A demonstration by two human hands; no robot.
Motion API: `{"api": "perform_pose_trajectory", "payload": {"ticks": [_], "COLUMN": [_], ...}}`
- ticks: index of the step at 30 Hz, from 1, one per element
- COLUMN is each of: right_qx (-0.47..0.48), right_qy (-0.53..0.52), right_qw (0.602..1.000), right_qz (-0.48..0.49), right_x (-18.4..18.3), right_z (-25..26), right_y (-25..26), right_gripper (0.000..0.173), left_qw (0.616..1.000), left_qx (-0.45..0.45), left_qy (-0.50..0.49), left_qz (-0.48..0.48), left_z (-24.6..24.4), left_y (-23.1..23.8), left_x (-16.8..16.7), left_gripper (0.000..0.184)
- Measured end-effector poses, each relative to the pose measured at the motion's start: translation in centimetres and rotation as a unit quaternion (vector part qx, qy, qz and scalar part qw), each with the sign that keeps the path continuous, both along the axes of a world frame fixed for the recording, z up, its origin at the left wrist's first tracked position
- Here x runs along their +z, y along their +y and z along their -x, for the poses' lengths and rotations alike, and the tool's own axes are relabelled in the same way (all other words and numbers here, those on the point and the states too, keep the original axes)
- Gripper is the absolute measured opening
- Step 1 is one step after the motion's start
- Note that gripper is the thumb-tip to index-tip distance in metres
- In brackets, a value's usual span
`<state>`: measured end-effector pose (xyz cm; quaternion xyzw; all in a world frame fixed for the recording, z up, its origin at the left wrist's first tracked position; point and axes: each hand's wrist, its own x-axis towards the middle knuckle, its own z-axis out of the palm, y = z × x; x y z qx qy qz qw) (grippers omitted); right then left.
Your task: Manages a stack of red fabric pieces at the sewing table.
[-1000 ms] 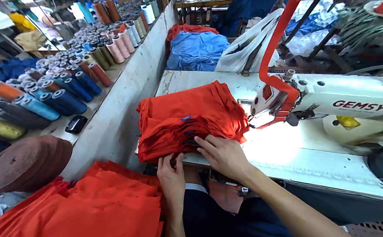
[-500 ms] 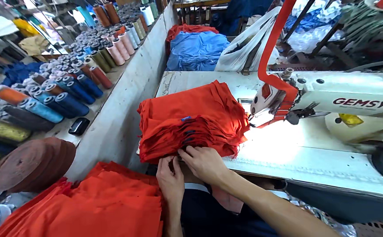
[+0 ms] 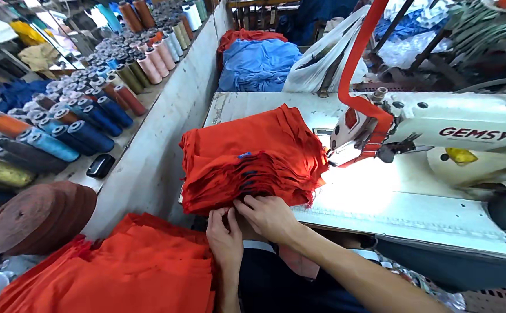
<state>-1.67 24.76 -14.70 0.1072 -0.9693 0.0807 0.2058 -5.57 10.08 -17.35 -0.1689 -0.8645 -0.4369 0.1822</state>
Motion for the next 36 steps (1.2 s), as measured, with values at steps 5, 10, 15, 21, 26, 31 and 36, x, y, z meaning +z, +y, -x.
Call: {"api": "perform_pose_trajectory", "payload": {"ticks": [5,10,15,21,26,31,36], "right_qx": [-0.035,-0.073,-0.07,-0.069,-0.055,-0.042,-0.048], "right_qy": [0.03,0.024,0.006,-0.082,0.001,0.023,0.057], "right_qw": [0.999,0.996,0.996,0.991,0.997,0.998,0.993], "right_qz": [0.028,0.048,0.051,0.08,0.051,0.046,0.09], "right_x": [0.0,-0.5,-1.6,0.4,-0.9,-1.8,-2.3], "right_z": [-0.9,-3.3,-4.2,-4.3,-2.9,-0.9,-1.7], "right_y": [1.1,2.7,2.6,1.9,1.4,-0.6,-0.1], "right_gripper": [0.029,0.038,0.037,0.04,0.035,0.027,0.026], "left_qw": [0.999,0.996,1.0,0.996,0.997,0.998,0.998], "left_qx": [0.019,0.054,-0.012,-0.04,-0.009,-0.02,-0.038], "left_qy": [0.003,-0.028,0.015,0.032,0.031,0.032,0.037], "left_qz": [-0.027,-0.072,-0.022,0.079,0.074,0.059,0.037], "left_z": [0.2,-0.1,-0.1,1.0,0.4,-0.1,-0.1], "left_y": [-1.3,-1.7,-0.6,0.4,-0.4,-0.8,-0.8], "left_x": [-0.7,-1.7,-1.4,-0.5,-0.3,0.1,1.0], "left_gripper": [0.016,0.014,0.014,0.018,0.009,0.012,0.013]}}
